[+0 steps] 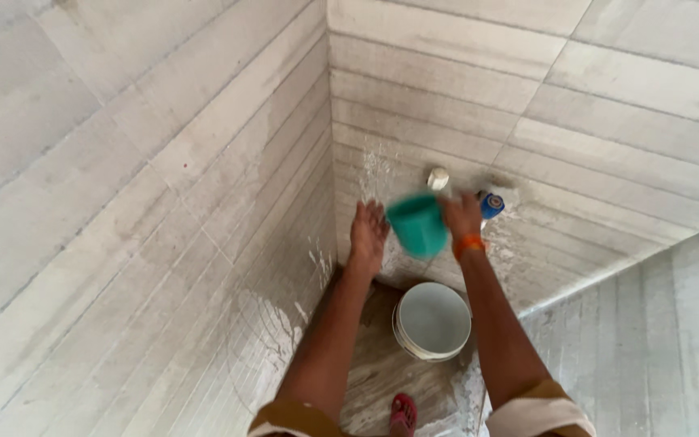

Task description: The person repeatedly scoops water from a bucket with a green cup, pours it onto tiled walls, and rubs the wet areas with their hand. They refill the cup from a wall tap and continue the cycle across different wall sections.

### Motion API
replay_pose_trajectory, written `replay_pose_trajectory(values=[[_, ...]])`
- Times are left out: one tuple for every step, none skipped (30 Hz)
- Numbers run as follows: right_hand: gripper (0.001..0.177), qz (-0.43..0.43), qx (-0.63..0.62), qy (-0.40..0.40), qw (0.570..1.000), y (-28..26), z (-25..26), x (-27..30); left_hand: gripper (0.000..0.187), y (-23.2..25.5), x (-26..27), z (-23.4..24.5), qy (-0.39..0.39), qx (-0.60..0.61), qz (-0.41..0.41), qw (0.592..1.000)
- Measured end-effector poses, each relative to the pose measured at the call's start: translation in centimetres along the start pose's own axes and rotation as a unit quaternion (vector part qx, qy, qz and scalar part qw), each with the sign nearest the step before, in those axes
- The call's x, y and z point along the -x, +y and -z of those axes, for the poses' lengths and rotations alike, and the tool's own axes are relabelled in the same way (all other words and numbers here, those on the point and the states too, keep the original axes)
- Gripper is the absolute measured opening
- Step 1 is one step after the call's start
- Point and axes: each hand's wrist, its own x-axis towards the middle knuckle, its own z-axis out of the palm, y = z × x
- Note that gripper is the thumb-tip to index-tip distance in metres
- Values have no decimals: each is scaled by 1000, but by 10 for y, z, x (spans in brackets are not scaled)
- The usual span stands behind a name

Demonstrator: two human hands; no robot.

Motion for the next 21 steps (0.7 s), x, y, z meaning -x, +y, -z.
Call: replay_pose_trajectory(values=[[10,-70,-21,-25,997,35,17,-5,80,-16,-7,11,6,10,24,1000],[18,-170,0,4,985,66,32,-4,81,-31,-14,23,12,19,48,999],[15,-193,-57,18,979,91,46,0,81,-47,-18,36,7,27,48,998],[12,-236,-68,51,968,109,55,4,82,-62,-21,47,2,35,48,998],[11,-278,-81,83,954,120,63,6,83,-74,-25,56,-3,43,47,998],[12,-319,-93,114,936,126,69,8,83,-84,-27,63,4,50,57,997],[15,-359,-106,146,916,129,74,9,83,-93,-28,69,11,56,68,996],[19,-399,-118,177,892,129,78,9,83,-100,-29,73,18,62,79,995],[20,-398,-114,165,895,128,80,8,82,-105,-28,75,23,65,80,994],[22,-398,-109,153,898,126,82,6,82,-109,-26,76,29,68,81,994],[24,-398,-104,143,900,124,85,6,81,-111,-25,74,35,71,84,993],[26,-362,-143,149,909,123,84,4,80,-110,-25,71,41,71,87,993],[30,-327,-181,156,914,124,82,1,80,-111,-20,70,49,71,91,992],[34,-290,-219,161,918,125,84,0,79,-111,-17,67,57,70,95,991],[34,-294,-228,153,916,127,86,1,78,-111,-16,64,52,76,93,991],[33,-297,-237,145,914,128,87,0,78,-111,-15,61,47,82,90,991],[32,-301,-245,136,912,130,88,0,77,-111,-12,59,44,89,88,991],[33,-323,-222,140,909,133,90,2,77,-111,-9,58,45,87,89,991],[33,-342,-200,142,907,135,91,1,76,-110,-10,55,43,85,87,992],[34,-361,-178,144,904,136,92,1,76,-109,-9,53,42,84,86,992],[36,-352,-182,141,907,137,93,2,76,-108,-9,51,44,82,88,992]])
